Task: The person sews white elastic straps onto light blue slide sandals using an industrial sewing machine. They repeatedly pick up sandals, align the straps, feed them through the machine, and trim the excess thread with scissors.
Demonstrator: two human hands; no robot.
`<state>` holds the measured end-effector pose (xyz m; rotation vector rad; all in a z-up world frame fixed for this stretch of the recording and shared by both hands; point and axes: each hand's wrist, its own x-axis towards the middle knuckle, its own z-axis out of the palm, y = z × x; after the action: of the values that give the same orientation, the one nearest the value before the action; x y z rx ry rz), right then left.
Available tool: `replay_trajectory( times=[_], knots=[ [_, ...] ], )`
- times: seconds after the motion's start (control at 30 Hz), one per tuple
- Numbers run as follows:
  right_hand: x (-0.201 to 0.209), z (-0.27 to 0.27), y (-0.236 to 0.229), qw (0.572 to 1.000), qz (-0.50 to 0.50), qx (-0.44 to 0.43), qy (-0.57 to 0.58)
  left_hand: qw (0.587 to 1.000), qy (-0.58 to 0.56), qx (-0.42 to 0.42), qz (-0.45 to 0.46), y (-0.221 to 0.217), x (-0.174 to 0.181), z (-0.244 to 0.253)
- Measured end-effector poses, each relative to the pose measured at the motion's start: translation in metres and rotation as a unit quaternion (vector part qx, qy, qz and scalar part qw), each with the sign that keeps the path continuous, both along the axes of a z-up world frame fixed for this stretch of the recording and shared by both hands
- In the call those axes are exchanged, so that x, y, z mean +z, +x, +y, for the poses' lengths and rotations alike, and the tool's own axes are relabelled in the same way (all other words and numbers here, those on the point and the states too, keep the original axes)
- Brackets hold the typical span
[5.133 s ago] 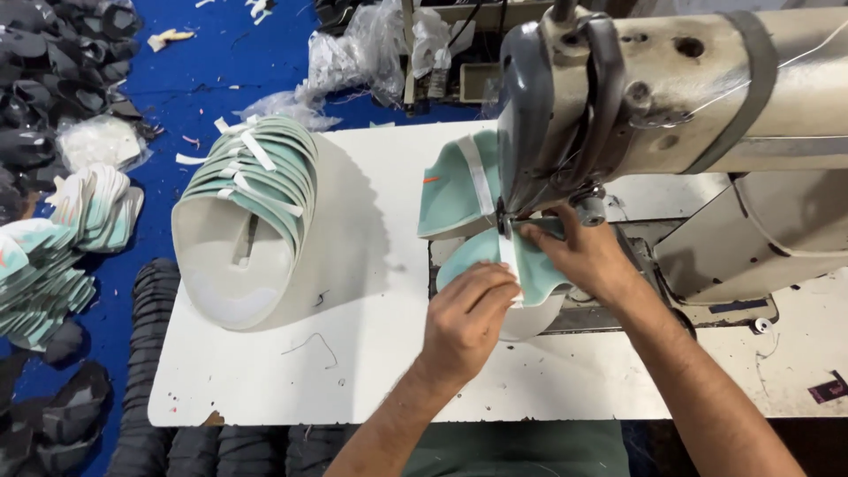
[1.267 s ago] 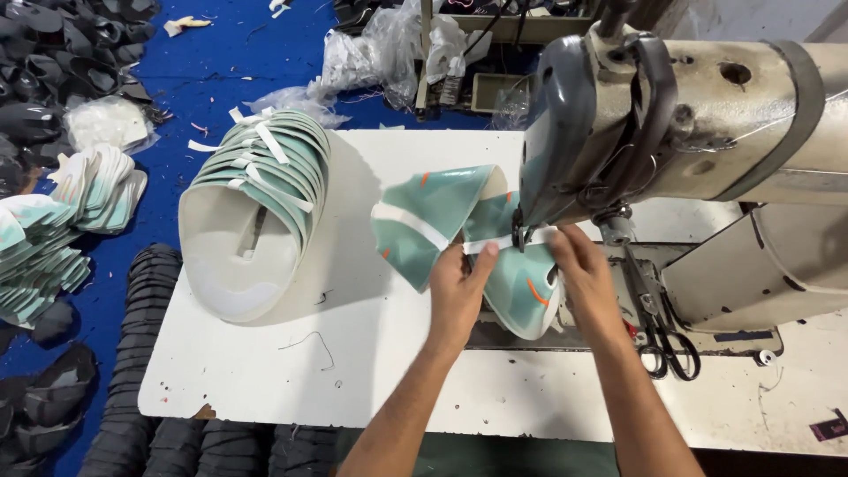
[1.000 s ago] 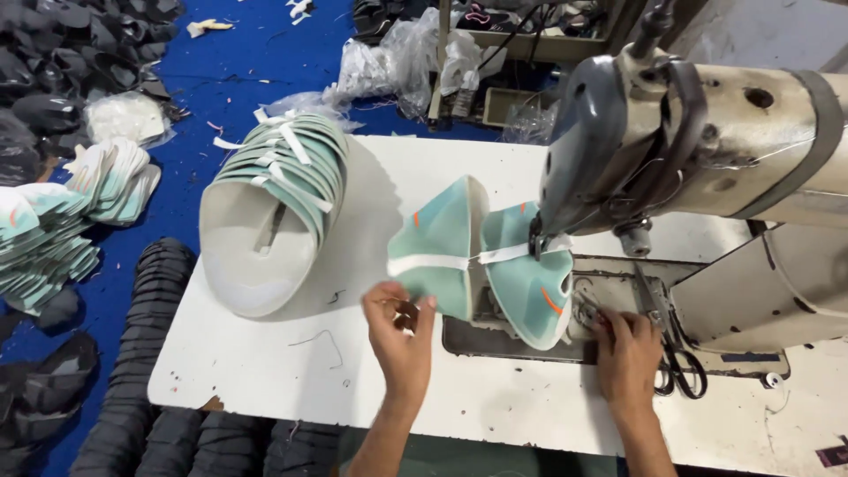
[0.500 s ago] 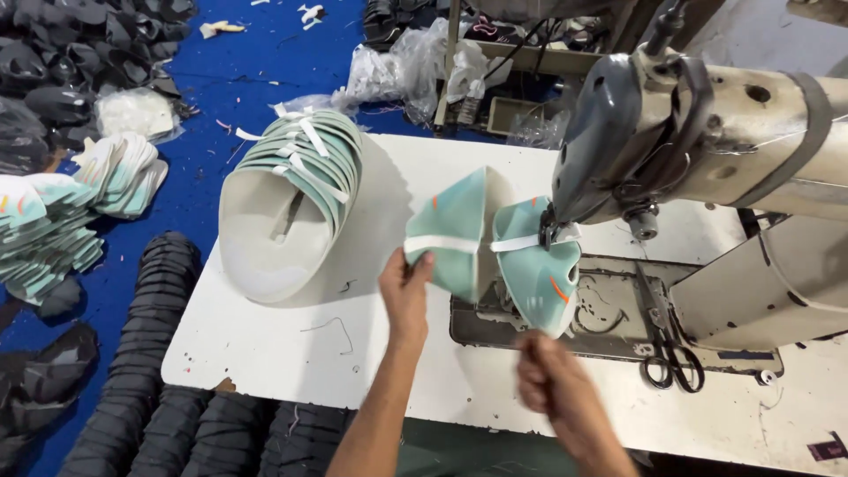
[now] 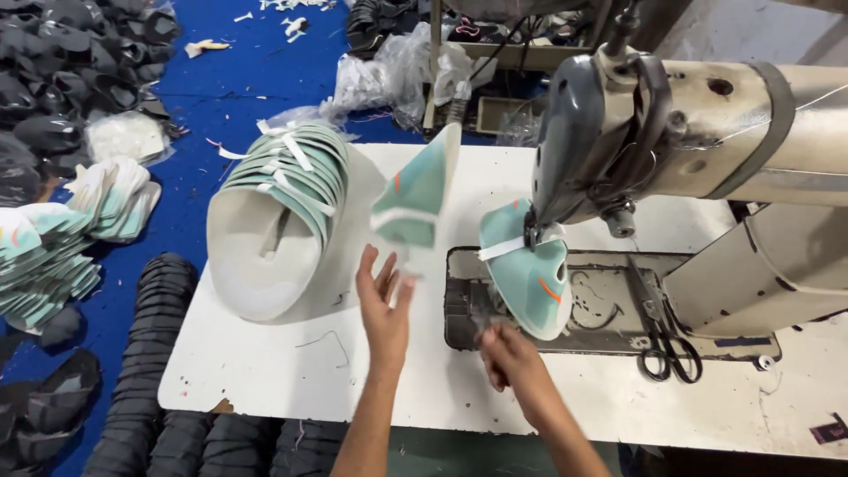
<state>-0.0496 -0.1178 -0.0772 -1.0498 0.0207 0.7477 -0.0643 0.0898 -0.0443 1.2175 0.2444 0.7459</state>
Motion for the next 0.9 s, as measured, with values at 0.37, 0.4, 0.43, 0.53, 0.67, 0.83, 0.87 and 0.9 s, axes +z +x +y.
replay_trajectory(
  times=[0.37,0.4,0.43,0.53,0.67,0.83,0.87,0.9],
  knots=[
    [-0.07,-0.247,0.054,0.438,-0.628,-0.431,-0.477,0.92,0.39,-0.004,0.037,0.022,-0.006,-0.042],
    [-0.037,-0.252,0.062,0.44,-0.626,-0.433,-0.477,0.919,0.393,-0.005,0.039,0.023,-0.005,-0.042],
    [-0.004,-0.257,0.07,0.427,-0.59,-0.399,-0.558,0.917,0.397,-0.004,0.039,0.025,-0.005,-0.041],
    [0.008,-0.266,0.108,0.361,-0.609,-0.404,-0.579,0.918,0.394,-0.009,0.037,0.029,-0.003,-0.042],
    [0.066,-0.208,0.07,0.292,-0.652,-0.417,-0.562,0.917,0.396,-0.007,0.039,0.033,-0.004,-0.043],
    [0.054,-0.214,0.072,0.378,-0.624,-0.423,-0.538,0.895,0.446,0.001,0.004,0.054,0.003,-0.043],
    [0.059,-0.209,0.068,0.377,-0.618,-0.419,-0.548,0.887,0.461,0.002,-0.009,0.055,0.005,-0.043],
    [0.045,-0.219,0.075,0.377,-0.619,-0.419,-0.547,0.887,0.461,0.004,-0.009,0.06,0.008,-0.042]
  ],
)
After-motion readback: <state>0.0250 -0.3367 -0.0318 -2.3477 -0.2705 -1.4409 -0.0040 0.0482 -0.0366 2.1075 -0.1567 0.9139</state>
